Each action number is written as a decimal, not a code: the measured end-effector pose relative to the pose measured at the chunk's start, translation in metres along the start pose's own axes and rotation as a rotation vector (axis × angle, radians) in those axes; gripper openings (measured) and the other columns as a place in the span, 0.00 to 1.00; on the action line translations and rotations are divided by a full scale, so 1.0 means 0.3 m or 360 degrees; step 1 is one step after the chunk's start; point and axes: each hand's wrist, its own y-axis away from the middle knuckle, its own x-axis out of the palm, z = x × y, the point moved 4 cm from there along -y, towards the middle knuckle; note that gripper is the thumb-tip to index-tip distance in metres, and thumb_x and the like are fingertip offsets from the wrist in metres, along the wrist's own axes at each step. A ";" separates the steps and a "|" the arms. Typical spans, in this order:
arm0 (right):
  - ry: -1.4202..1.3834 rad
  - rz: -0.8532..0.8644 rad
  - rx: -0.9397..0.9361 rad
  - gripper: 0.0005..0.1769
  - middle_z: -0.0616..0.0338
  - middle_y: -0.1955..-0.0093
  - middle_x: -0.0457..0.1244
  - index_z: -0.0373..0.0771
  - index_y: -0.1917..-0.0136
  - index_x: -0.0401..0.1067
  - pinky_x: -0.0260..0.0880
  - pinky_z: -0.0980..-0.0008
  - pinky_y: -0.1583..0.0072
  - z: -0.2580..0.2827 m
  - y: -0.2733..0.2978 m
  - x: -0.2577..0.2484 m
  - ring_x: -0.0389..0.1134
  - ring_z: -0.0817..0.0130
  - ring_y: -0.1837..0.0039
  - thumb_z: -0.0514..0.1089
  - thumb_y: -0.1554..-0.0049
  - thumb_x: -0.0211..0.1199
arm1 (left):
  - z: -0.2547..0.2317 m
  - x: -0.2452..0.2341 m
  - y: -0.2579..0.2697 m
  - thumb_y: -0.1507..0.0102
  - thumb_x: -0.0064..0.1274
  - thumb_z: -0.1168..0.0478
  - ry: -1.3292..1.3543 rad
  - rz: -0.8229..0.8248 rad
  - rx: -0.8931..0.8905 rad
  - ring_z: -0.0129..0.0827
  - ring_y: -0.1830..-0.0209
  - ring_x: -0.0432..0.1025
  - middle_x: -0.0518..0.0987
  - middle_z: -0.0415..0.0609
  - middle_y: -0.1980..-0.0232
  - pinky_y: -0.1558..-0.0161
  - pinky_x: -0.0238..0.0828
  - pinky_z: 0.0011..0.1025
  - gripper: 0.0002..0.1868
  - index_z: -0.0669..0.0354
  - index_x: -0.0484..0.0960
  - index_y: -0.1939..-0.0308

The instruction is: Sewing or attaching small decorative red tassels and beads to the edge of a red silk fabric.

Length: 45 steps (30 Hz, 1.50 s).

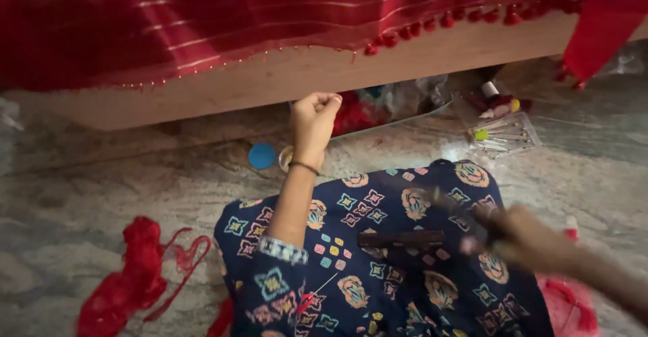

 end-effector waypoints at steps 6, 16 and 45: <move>-0.0843 0.0725 0.0303 0.16 0.58 0.67 0.67 0.33 0.61 0.77 0.66 0.61 0.59 -0.341 0.054 0.568 0.68 0.63 0.62 0.49 0.43 0.61 | 0.282 -0.039 -0.157 0.42 0.63 0.57 -0.0669 -0.0192 0.0232 0.21 0.73 0.74 0.79 0.38 0.73 0.66 0.71 0.27 0.09 0.59 0.90 0.65; 0.1047 0.0921 -0.0382 0.20 0.53 0.53 0.69 0.45 0.46 0.73 0.72 0.55 0.44 -0.093 0.011 0.502 0.71 0.54 0.45 0.52 0.51 0.69 | 0.070 -0.290 0.268 0.32 0.58 0.55 0.0715 -0.0057 -0.0506 0.14 0.82 0.54 0.65 0.32 0.75 0.78 0.48 0.23 0.10 0.58 0.82 0.60; -0.0064 -0.1790 -0.0635 0.07 0.54 0.55 0.68 0.36 0.52 0.77 0.69 0.63 0.54 0.628 0.102 -0.224 0.69 0.63 0.58 0.36 0.46 0.70 | -0.181 -0.151 0.107 0.33 0.58 0.63 -0.0002 -0.0046 0.0521 0.25 0.52 0.78 0.86 0.46 0.54 0.46 0.74 0.27 0.11 0.65 0.84 0.50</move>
